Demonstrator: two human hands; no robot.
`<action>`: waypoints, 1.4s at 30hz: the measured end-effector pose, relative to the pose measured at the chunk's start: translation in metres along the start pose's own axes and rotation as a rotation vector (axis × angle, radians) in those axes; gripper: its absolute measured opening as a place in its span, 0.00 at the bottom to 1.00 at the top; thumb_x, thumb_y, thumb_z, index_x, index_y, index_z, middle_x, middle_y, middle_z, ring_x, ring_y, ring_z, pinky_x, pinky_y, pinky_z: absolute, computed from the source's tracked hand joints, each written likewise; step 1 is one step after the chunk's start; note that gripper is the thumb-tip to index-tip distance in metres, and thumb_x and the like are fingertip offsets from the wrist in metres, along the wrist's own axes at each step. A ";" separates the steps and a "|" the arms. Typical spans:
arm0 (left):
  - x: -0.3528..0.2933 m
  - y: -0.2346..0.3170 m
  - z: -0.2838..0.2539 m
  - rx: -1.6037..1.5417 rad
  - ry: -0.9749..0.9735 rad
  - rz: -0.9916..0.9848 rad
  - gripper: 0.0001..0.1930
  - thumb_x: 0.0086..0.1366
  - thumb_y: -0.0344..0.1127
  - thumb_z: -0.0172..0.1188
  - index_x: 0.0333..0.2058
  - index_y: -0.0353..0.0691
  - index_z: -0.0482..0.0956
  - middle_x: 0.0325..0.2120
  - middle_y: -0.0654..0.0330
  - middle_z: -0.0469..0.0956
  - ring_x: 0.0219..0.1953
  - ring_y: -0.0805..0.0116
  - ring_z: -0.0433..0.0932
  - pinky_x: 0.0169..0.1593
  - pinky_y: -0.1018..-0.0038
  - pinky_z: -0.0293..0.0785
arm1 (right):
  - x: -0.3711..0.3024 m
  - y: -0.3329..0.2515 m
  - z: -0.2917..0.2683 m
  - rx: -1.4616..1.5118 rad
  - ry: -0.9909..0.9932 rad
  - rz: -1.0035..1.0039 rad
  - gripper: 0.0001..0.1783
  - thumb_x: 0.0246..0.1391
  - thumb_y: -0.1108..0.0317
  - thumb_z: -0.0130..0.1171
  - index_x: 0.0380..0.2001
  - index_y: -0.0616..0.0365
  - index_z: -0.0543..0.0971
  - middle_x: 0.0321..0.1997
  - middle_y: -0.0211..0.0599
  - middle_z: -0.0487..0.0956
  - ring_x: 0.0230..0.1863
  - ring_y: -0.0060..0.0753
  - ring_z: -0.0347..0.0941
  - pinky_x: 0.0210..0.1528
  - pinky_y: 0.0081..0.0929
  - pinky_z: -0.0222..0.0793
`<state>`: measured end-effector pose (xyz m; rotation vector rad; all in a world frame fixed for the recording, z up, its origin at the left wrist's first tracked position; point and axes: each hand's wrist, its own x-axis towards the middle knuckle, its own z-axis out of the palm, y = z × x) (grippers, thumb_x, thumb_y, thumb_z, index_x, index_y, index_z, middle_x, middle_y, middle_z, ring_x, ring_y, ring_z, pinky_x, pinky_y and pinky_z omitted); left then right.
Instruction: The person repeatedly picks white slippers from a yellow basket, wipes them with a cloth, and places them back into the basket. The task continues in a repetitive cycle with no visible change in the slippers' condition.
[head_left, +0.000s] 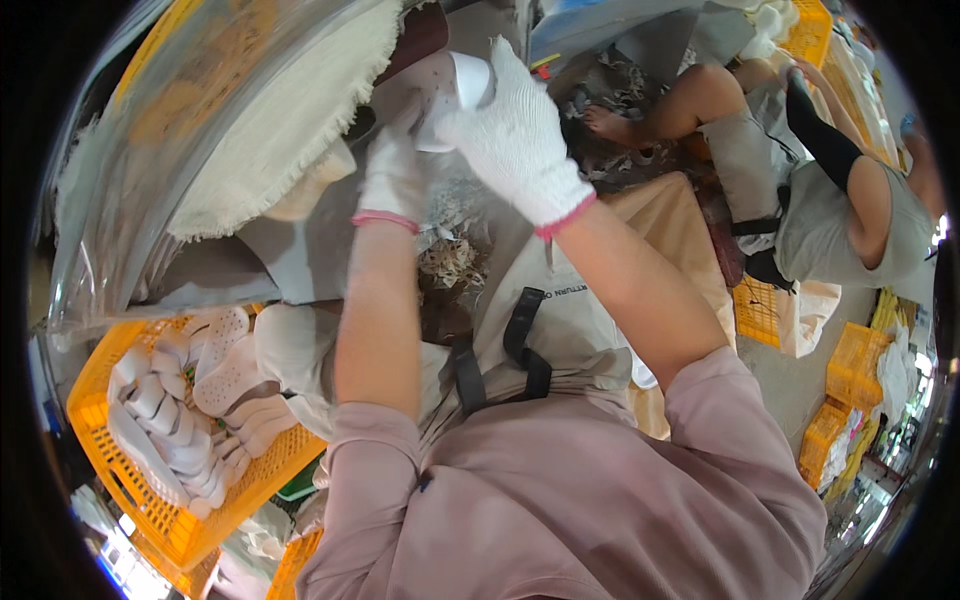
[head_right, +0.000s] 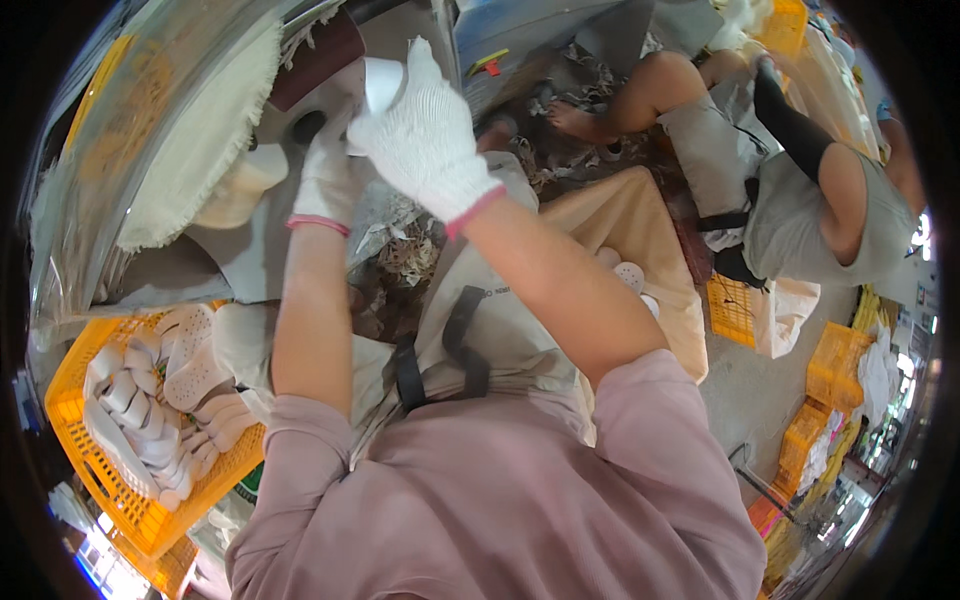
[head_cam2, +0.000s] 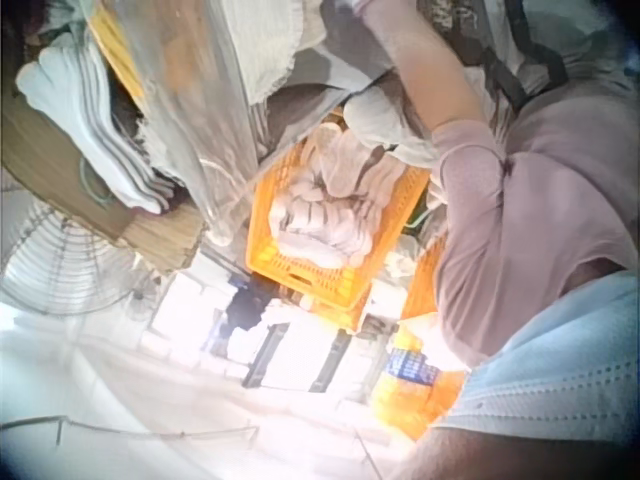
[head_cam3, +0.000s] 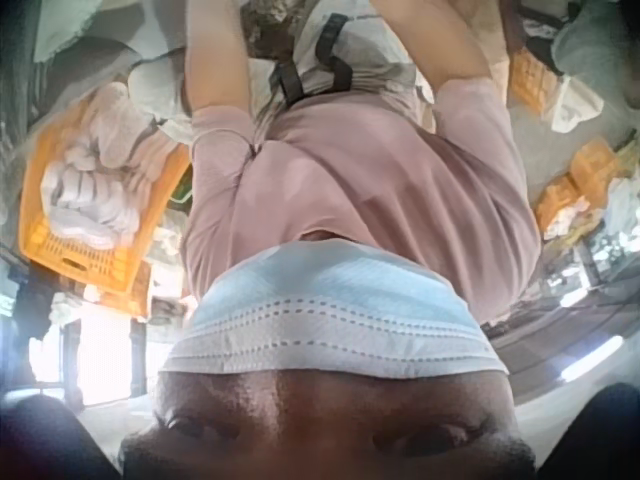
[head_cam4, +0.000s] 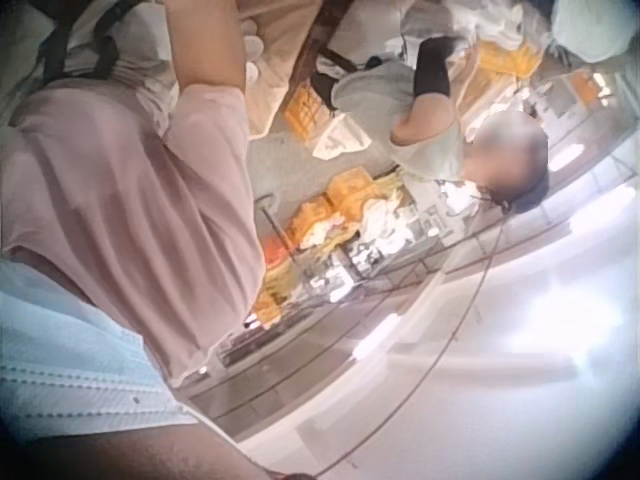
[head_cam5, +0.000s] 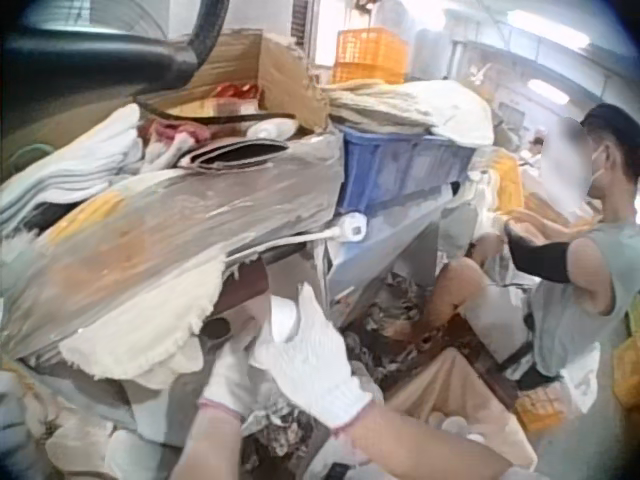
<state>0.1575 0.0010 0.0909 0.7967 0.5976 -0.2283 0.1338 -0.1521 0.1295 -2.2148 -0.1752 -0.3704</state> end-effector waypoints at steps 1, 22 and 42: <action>-0.008 0.010 -0.018 0.337 0.109 0.124 0.28 0.76 0.53 0.60 0.62 0.36 0.79 0.54 0.51 0.83 0.60 0.60 0.79 0.63 0.61 0.73 | 0.012 0.006 0.008 -0.005 0.011 -0.037 0.50 0.46 0.53 0.66 0.67 0.78 0.67 0.57 0.71 0.80 0.58 0.64 0.80 0.63 0.46 0.76; -0.095 -0.030 -0.069 -0.557 -0.433 0.012 0.41 0.74 0.70 0.51 0.69 0.39 0.69 0.64 0.48 0.74 0.64 0.50 0.74 0.71 0.54 0.69 | -0.094 -0.108 -0.036 -0.461 -0.558 -0.616 0.26 0.51 0.65 0.65 0.57 0.50 0.82 0.53 0.35 0.83 0.45 0.38 0.84 0.44 0.34 0.80; -0.038 -0.053 -0.082 0.742 0.315 0.758 0.28 0.65 0.45 0.70 0.55 0.34 0.70 0.46 0.47 0.82 0.49 0.52 0.83 0.54 0.62 0.79 | -0.063 -0.090 0.066 -0.319 -0.270 -0.298 0.15 0.62 0.48 0.62 0.35 0.45 0.88 0.31 0.44 0.85 0.32 0.54 0.83 0.33 0.47 0.77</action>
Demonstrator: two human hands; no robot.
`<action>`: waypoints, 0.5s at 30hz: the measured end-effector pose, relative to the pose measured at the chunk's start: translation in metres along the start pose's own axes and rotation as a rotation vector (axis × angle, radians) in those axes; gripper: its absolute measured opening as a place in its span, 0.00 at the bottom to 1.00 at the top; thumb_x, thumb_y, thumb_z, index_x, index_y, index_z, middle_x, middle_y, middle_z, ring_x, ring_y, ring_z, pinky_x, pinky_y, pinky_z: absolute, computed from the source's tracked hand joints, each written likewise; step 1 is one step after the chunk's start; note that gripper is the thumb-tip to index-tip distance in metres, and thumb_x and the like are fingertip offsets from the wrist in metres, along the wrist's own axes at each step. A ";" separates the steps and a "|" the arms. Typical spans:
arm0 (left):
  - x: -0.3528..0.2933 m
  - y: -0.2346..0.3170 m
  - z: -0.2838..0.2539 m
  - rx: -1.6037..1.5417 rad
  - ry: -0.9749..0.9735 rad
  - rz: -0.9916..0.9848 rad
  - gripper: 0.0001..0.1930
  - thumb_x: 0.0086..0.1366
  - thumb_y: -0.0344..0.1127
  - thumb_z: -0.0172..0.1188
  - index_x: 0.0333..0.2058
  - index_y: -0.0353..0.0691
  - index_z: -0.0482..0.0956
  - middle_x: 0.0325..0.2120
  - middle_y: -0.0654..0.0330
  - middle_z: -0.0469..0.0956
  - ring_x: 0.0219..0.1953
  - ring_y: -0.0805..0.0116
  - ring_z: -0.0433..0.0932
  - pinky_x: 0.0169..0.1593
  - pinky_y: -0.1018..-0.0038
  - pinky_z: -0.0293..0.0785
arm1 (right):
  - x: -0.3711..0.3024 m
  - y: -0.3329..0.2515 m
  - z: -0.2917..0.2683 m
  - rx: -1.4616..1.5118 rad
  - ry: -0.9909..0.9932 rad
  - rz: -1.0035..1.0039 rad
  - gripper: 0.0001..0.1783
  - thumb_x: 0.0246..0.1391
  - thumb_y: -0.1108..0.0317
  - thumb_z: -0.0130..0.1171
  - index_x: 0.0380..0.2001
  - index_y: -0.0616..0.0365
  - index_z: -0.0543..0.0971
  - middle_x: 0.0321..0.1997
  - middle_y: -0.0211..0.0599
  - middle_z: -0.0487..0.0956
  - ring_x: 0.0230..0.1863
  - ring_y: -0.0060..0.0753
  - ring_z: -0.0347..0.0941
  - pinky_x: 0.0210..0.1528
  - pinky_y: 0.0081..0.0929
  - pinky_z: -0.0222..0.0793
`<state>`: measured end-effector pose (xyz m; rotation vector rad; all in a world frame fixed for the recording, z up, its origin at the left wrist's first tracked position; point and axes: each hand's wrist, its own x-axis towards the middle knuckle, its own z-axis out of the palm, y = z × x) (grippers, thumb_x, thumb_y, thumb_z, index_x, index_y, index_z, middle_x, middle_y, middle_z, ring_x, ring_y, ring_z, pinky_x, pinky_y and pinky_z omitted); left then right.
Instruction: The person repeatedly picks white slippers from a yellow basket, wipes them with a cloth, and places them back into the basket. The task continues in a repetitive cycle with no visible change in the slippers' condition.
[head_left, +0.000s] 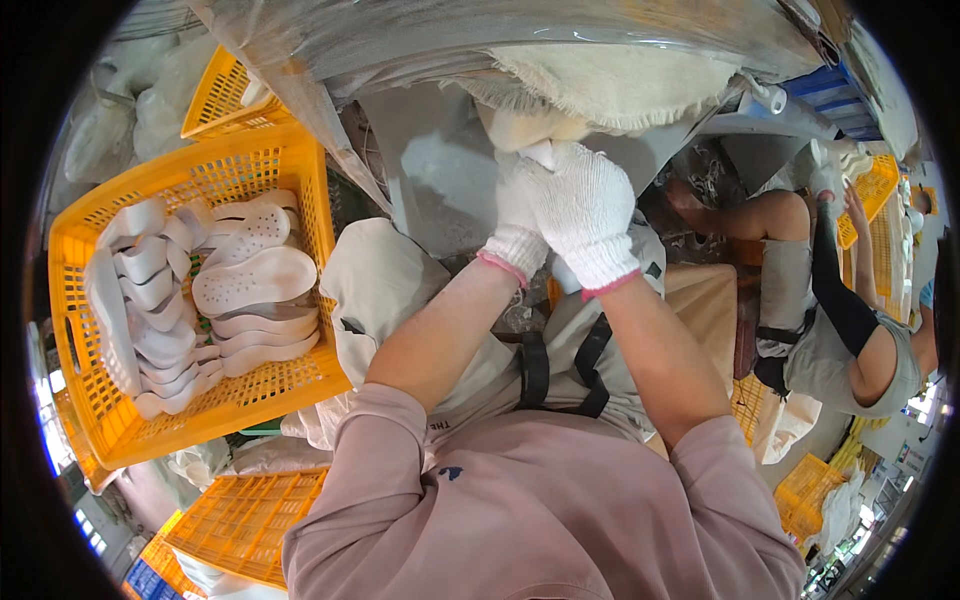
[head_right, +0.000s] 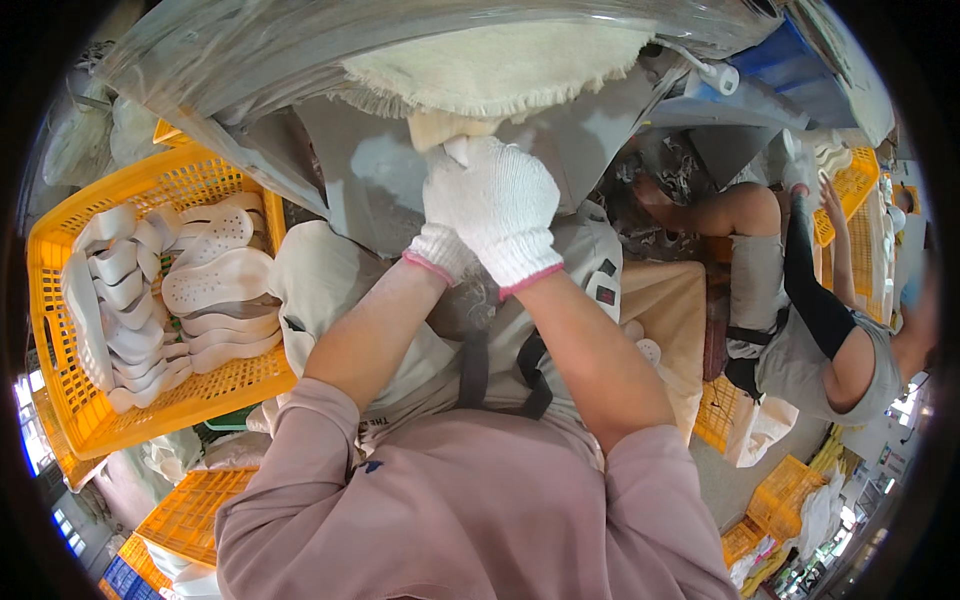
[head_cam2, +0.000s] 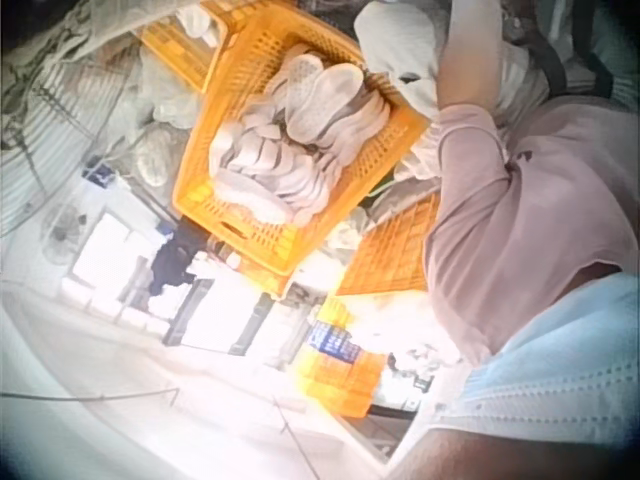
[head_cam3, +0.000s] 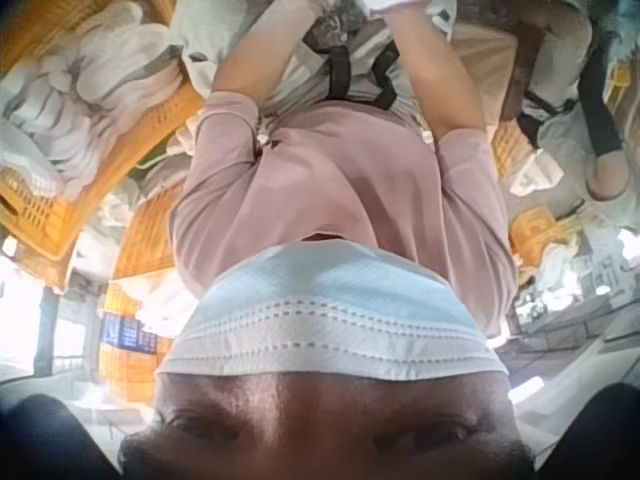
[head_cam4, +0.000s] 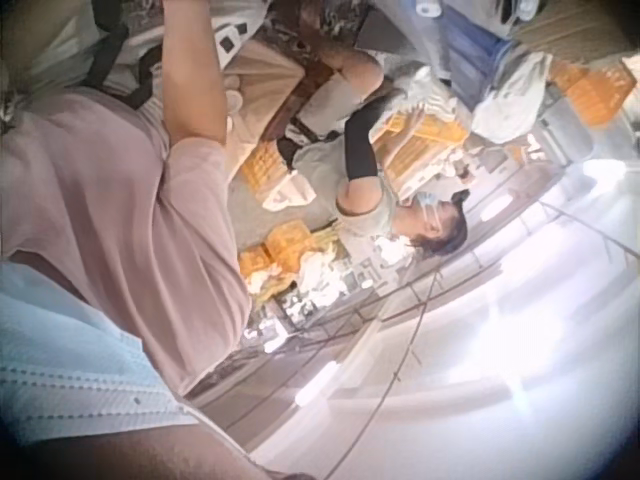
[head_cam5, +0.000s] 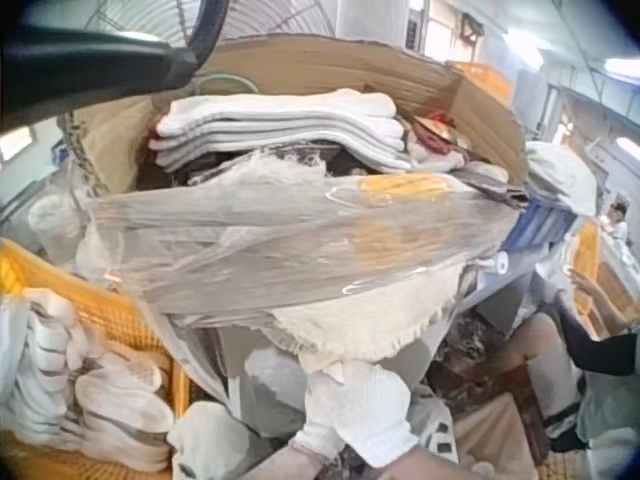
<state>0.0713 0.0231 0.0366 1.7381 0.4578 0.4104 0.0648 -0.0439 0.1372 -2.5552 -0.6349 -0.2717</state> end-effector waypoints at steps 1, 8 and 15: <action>0.000 -0.002 -0.001 -0.075 0.001 0.045 0.27 0.66 0.44 0.70 0.54 0.34 0.71 0.46 0.47 0.82 0.49 0.52 0.83 0.54 0.62 0.79 | -0.004 0.003 0.000 -0.007 0.059 -0.065 0.15 0.62 0.48 0.62 0.36 0.45 0.87 0.31 0.44 0.85 0.32 0.54 0.83 0.33 0.47 0.76; 0.001 0.023 -0.030 0.241 0.034 0.679 0.20 0.69 0.47 0.65 0.51 0.40 0.76 0.43 0.51 0.83 0.45 0.46 0.84 0.50 0.58 0.82 | -0.006 0.008 -0.015 0.122 0.262 -0.179 0.11 0.61 0.53 0.65 0.40 0.44 0.85 0.30 0.39 0.84 0.33 0.50 0.82 0.36 0.45 0.77; 0.023 0.048 -0.035 -1.029 -0.313 -0.863 0.21 0.78 0.53 0.49 0.52 0.41 0.79 0.43 0.56 0.85 0.45 0.58 0.85 0.50 0.63 0.83 | -0.009 -0.023 -0.077 0.261 -0.515 -0.056 0.37 0.52 0.61 0.66 0.67 0.56 0.74 0.62 0.52 0.75 0.51 0.63 0.78 0.52 0.48 0.78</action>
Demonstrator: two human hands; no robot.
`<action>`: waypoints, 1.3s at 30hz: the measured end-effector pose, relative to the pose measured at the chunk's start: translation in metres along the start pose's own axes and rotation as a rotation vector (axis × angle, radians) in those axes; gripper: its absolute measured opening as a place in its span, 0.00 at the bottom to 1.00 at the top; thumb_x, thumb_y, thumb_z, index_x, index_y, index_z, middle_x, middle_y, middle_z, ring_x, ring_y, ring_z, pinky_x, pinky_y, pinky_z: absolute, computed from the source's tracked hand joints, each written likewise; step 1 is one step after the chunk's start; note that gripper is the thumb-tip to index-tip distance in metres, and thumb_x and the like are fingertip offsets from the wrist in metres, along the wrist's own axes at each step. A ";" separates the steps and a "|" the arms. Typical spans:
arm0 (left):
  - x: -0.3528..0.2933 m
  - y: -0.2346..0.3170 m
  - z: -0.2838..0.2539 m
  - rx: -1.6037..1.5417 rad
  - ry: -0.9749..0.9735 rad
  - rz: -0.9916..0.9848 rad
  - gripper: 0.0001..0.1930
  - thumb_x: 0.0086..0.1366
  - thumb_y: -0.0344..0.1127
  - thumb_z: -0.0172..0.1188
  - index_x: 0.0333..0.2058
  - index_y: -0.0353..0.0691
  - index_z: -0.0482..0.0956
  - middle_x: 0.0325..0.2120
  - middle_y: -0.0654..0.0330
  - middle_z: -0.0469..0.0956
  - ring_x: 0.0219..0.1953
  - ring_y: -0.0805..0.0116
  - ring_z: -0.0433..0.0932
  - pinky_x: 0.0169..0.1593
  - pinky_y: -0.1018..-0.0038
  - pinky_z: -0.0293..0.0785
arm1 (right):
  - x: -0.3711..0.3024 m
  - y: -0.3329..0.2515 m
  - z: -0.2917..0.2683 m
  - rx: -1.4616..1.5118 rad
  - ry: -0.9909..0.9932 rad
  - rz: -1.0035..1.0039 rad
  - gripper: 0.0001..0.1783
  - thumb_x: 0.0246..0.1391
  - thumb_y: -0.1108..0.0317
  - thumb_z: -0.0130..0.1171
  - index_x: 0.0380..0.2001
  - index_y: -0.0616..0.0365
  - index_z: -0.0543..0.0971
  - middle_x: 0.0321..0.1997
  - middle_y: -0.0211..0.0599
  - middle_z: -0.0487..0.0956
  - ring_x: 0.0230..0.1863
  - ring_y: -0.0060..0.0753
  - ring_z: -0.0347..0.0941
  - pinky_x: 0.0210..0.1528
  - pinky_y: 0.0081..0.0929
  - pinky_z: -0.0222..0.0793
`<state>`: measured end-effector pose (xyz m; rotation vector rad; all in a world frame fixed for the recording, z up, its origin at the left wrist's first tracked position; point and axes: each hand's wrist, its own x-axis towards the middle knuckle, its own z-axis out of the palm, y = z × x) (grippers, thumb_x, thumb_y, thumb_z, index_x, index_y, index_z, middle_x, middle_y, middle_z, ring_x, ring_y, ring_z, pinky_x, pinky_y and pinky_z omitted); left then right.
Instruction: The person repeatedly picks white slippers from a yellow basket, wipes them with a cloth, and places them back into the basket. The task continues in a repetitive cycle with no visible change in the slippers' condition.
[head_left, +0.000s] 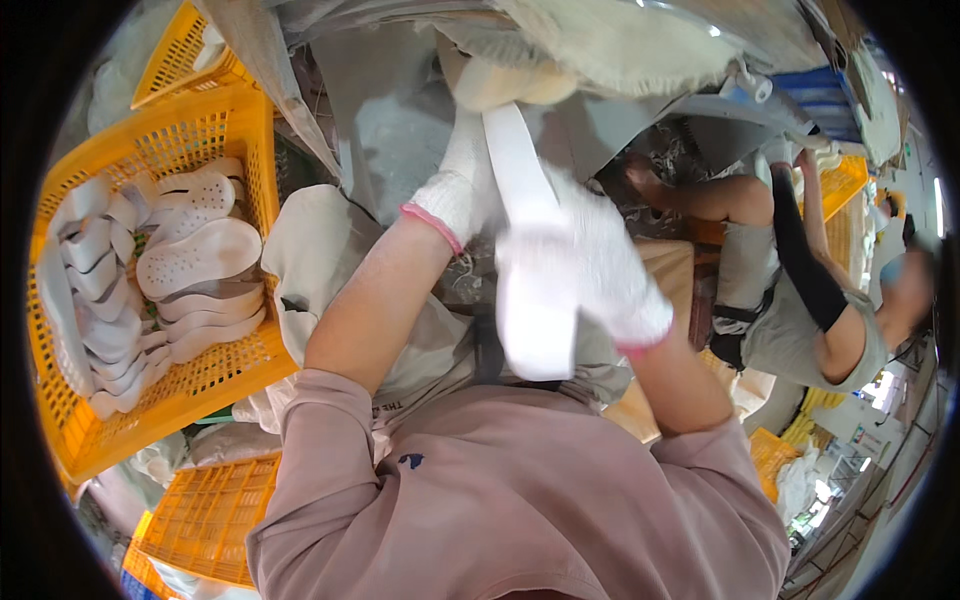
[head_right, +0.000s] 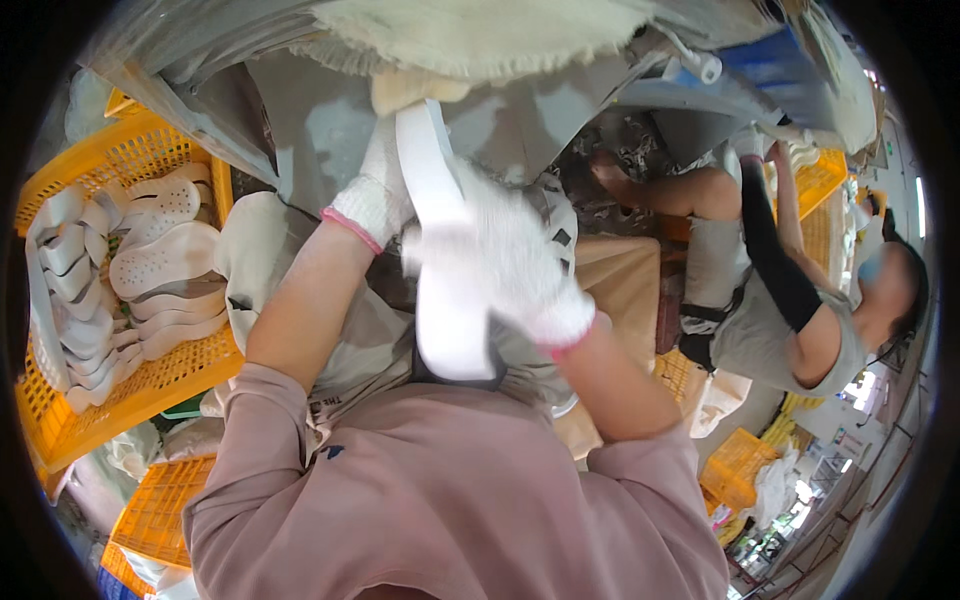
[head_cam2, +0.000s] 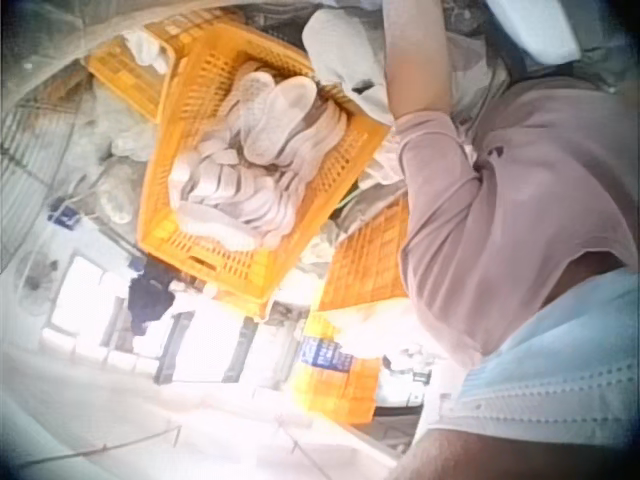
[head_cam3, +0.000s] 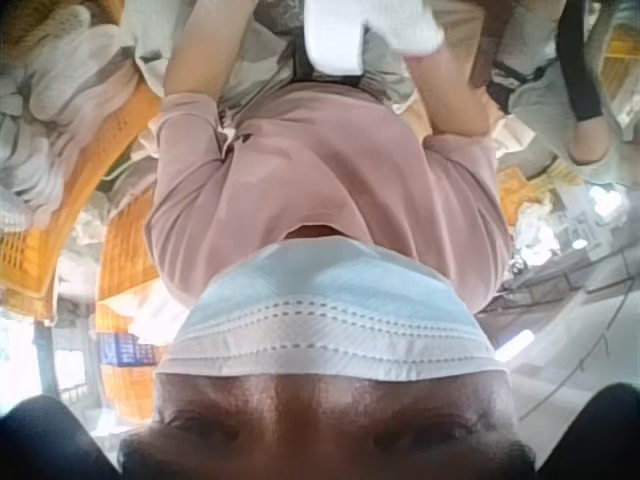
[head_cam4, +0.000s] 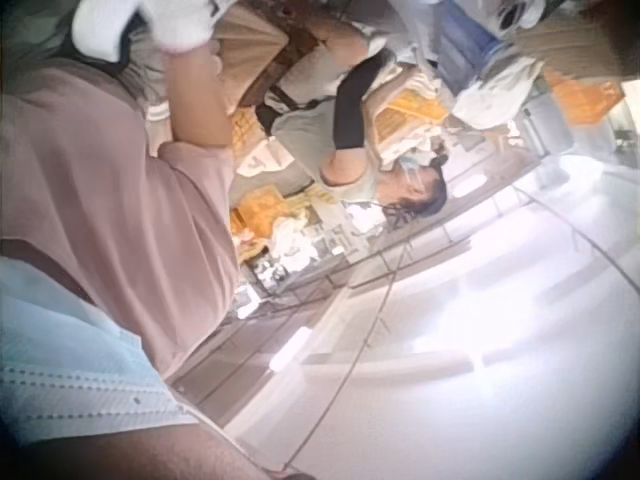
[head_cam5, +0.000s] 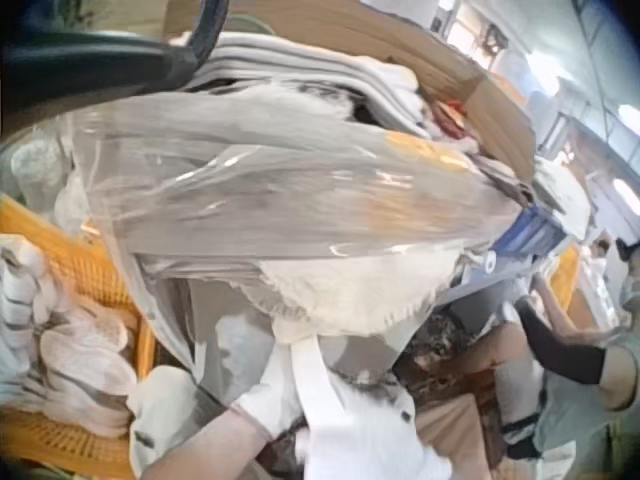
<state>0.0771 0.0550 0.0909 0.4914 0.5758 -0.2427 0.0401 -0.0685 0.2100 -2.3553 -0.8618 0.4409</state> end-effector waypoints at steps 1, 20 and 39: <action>0.006 0.008 -0.001 -0.049 -0.027 0.024 0.21 0.78 0.53 0.49 0.52 0.41 0.79 0.44 0.56 0.85 0.45 0.58 0.85 0.51 0.63 0.83 | -0.005 0.000 0.010 0.299 0.068 0.000 0.44 0.49 0.63 0.67 0.71 0.59 0.67 0.61 0.53 0.76 0.53 0.61 0.78 0.54 0.47 0.78; 0.041 0.009 -0.034 -0.122 -0.068 0.230 0.23 0.78 0.55 0.49 0.52 0.40 0.78 0.46 0.55 0.84 0.46 0.59 0.84 0.52 0.62 0.82 | -0.007 -0.008 0.031 -0.079 0.405 0.097 0.35 0.42 0.52 0.84 0.50 0.60 0.83 0.37 0.48 0.85 0.40 0.51 0.85 0.46 0.42 0.81; 0.003 -0.010 -0.035 -0.158 -0.004 0.200 0.31 0.76 0.55 0.44 0.61 0.34 0.75 0.55 0.43 0.82 0.56 0.47 0.82 0.62 0.56 0.79 | 0.030 0.007 0.038 0.195 0.442 0.136 0.24 0.50 0.47 0.75 0.46 0.48 0.89 0.43 0.45 0.88 0.47 0.47 0.86 0.52 0.34 0.79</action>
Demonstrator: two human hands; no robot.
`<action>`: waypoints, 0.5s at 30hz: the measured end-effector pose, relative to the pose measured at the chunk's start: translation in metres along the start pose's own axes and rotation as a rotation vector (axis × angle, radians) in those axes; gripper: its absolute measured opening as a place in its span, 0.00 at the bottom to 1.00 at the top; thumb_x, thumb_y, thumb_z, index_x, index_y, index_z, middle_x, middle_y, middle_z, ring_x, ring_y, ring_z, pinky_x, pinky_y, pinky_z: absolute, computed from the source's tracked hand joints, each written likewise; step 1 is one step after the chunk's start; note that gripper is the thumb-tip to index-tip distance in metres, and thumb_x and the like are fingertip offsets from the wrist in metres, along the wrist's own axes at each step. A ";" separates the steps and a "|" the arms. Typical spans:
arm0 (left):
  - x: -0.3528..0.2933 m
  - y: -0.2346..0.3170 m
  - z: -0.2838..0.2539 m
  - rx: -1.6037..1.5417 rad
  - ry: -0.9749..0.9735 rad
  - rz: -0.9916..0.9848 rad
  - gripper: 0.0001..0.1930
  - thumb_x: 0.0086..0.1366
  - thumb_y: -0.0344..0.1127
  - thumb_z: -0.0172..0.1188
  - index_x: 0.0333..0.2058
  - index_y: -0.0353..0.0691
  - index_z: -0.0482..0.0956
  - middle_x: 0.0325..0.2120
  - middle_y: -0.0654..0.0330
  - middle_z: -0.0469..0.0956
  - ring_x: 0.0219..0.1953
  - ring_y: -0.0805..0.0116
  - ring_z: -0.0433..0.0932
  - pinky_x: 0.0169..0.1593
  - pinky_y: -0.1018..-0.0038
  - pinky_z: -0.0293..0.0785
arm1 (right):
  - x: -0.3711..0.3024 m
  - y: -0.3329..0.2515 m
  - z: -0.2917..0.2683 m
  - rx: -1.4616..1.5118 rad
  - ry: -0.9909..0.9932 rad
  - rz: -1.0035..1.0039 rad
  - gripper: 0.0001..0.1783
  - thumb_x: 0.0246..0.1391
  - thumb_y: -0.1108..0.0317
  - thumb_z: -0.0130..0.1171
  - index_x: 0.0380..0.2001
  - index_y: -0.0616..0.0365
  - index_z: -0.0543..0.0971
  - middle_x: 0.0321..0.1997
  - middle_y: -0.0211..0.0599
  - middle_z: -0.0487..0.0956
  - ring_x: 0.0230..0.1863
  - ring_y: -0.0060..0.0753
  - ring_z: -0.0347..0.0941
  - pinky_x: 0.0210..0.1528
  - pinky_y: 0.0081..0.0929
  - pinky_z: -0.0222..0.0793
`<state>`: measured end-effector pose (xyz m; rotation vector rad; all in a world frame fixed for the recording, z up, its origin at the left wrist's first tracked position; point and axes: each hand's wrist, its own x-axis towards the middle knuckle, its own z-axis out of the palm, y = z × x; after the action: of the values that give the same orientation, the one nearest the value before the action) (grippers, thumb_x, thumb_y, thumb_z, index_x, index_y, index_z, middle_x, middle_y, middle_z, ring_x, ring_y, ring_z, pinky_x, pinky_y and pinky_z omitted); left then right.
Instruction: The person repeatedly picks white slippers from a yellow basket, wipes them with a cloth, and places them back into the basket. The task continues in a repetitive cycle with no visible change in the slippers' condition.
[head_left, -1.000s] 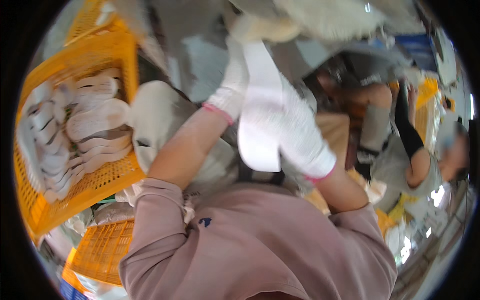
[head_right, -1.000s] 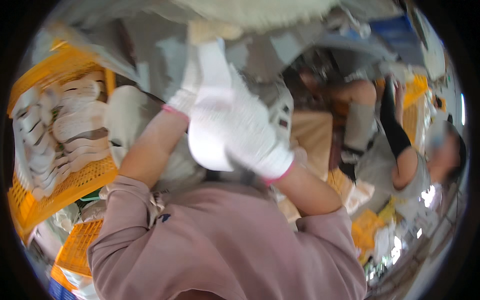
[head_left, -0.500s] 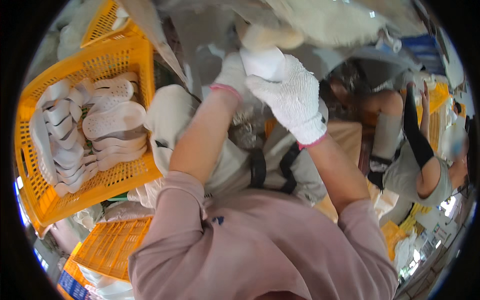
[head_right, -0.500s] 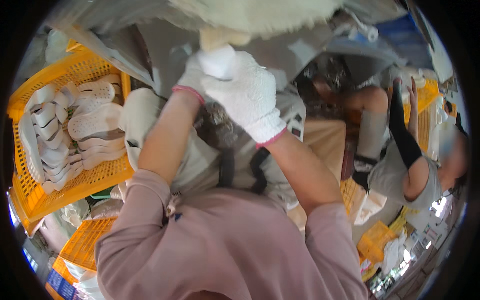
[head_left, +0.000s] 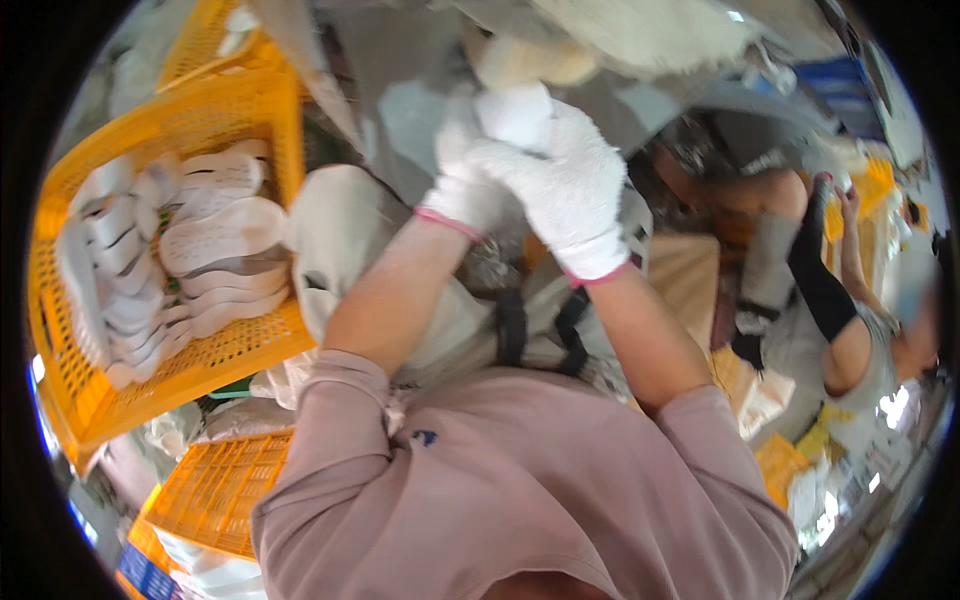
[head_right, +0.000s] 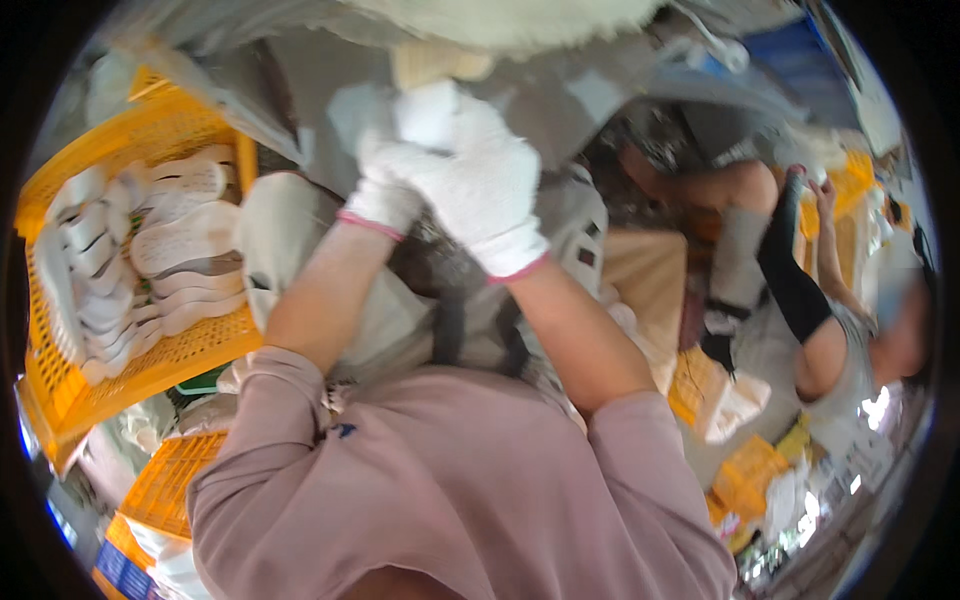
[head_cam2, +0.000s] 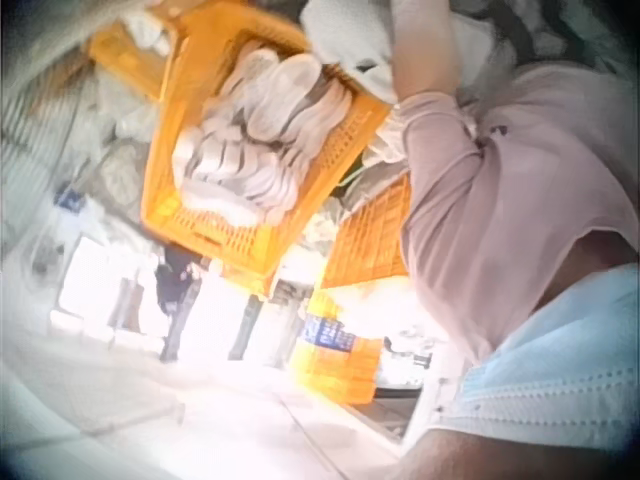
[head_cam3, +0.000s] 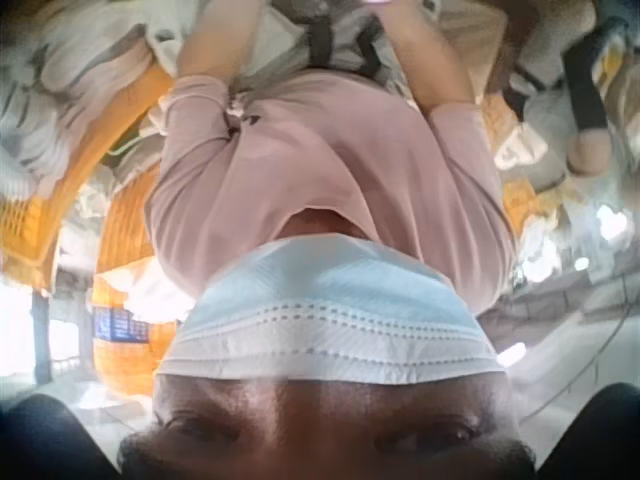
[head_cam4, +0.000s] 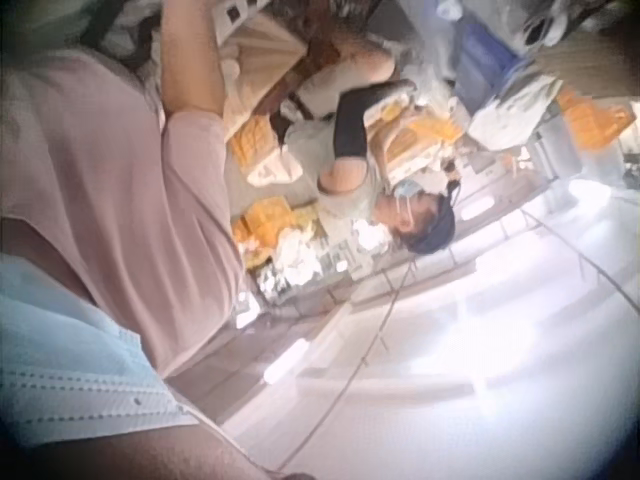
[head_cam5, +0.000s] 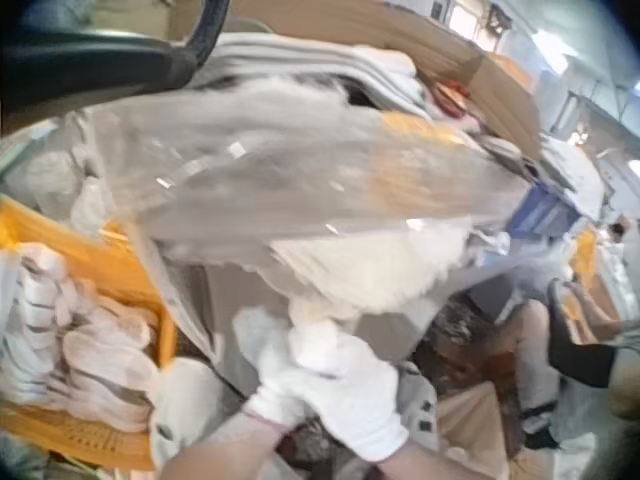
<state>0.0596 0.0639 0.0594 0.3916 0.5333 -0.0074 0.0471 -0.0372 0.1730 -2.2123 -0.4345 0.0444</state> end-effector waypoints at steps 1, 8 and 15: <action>0.010 0.004 -0.007 -0.447 -0.792 -0.128 0.28 0.78 0.52 0.41 0.61 0.34 0.75 0.55 0.43 0.82 0.57 0.47 0.82 0.62 0.56 0.79 | -0.004 -0.001 -0.002 0.046 0.107 -0.022 0.25 0.48 0.48 0.76 0.46 0.49 0.89 0.45 0.45 0.88 0.49 0.48 0.85 0.54 0.34 0.79; 0.020 -0.008 -0.015 0.208 -0.006 0.129 0.23 0.81 0.48 0.43 0.58 0.37 0.77 0.53 0.53 0.83 0.53 0.60 0.83 0.55 0.63 0.82 | -0.029 -0.026 -0.047 -0.176 -0.397 -0.125 0.26 0.50 0.56 0.71 0.50 0.61 0.83 0.47 0.53 0.84 0.49 0.53 0.82 0.55 0.45 0.78; 0.105 -0.018 -0.036 0.431 -0.062 0.511 0.19 0.82 0.43 0.43 0.58 0.40 0.77 0.53 0.53 0.82 0.54 0.59 0.80 0.60 0.65 0.77 | 0.011 -0.031 -0.036 -0.782 -0.413 -0.340 0.17 0.57 0.61 0.64 0.47 0.57 0.82 0.36 0.47 0.82 0.41 0.48 0.84 0.41 0.38 0.81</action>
<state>0.1308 0.0708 -0.0279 0.9375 0.3560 0.3622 0.0546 -0.0433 0.2214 -2.8549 -1.2181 0.1748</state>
